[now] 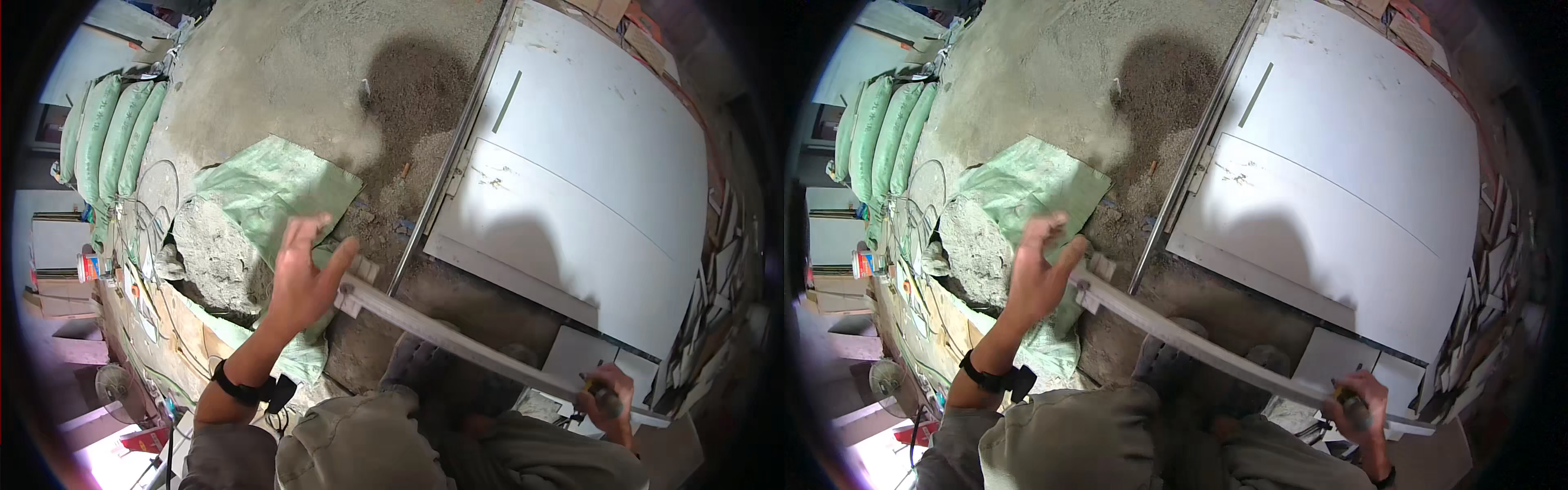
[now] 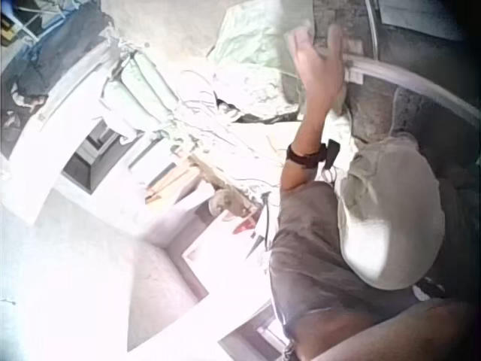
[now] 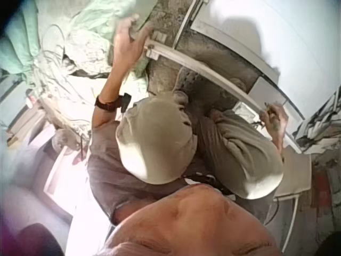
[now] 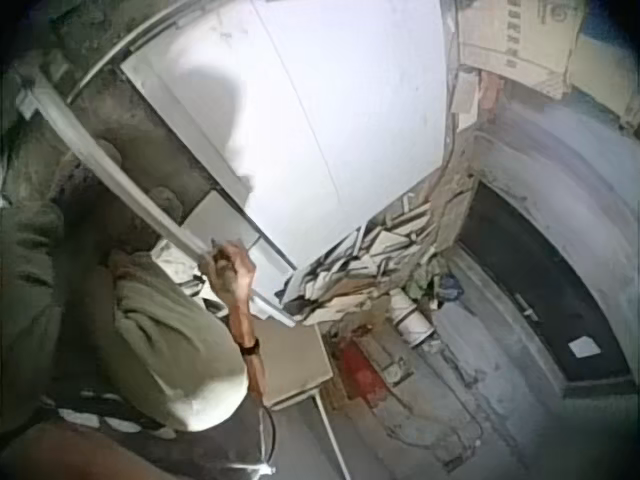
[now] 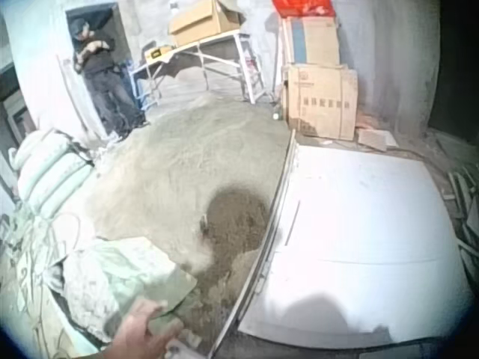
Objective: Measure and prepare a surface for tiling by using a trowel, measuring tape, and marking tiles.
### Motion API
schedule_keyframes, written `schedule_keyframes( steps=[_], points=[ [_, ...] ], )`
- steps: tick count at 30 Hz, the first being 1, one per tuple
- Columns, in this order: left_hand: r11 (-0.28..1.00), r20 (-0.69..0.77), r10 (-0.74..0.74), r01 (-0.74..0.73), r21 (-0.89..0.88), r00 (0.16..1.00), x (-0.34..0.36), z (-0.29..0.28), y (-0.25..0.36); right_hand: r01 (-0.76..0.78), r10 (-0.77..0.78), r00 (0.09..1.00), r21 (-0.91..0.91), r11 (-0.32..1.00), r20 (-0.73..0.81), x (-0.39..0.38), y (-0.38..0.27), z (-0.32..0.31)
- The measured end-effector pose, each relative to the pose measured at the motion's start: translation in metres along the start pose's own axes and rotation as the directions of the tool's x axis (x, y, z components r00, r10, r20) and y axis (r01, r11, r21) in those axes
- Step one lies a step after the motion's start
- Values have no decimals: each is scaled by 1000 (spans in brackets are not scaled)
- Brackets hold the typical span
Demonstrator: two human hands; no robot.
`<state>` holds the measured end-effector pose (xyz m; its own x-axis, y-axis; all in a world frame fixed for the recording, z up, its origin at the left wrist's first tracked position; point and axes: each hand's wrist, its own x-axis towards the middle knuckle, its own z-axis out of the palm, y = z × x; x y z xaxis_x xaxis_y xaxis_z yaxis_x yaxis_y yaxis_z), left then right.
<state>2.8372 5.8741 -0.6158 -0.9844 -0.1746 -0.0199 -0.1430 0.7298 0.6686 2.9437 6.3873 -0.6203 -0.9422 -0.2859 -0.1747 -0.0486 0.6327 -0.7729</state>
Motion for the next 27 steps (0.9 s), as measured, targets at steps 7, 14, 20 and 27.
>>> schedule_keyframes(
  steps=[7,14,20,27],
  points=[
    [549,656,-444,764,-340,611,-76,25,-60,20,-20,1000,-24,1000,-8,-34,2,8],
    [134,698,-488,835,-534,525,-75,62,-55,-45,42,997,-48,998,-59,-38,9,16],
    [164,669,-446,789,-591,594,-68,74,-65,2,-12,997,-129,992,-77,-47,39,27],
    [225,658,-457,794,-565,598,-57,72,-43,-28,24,999,-97,995,-40,-47,43,19]
  ],
)
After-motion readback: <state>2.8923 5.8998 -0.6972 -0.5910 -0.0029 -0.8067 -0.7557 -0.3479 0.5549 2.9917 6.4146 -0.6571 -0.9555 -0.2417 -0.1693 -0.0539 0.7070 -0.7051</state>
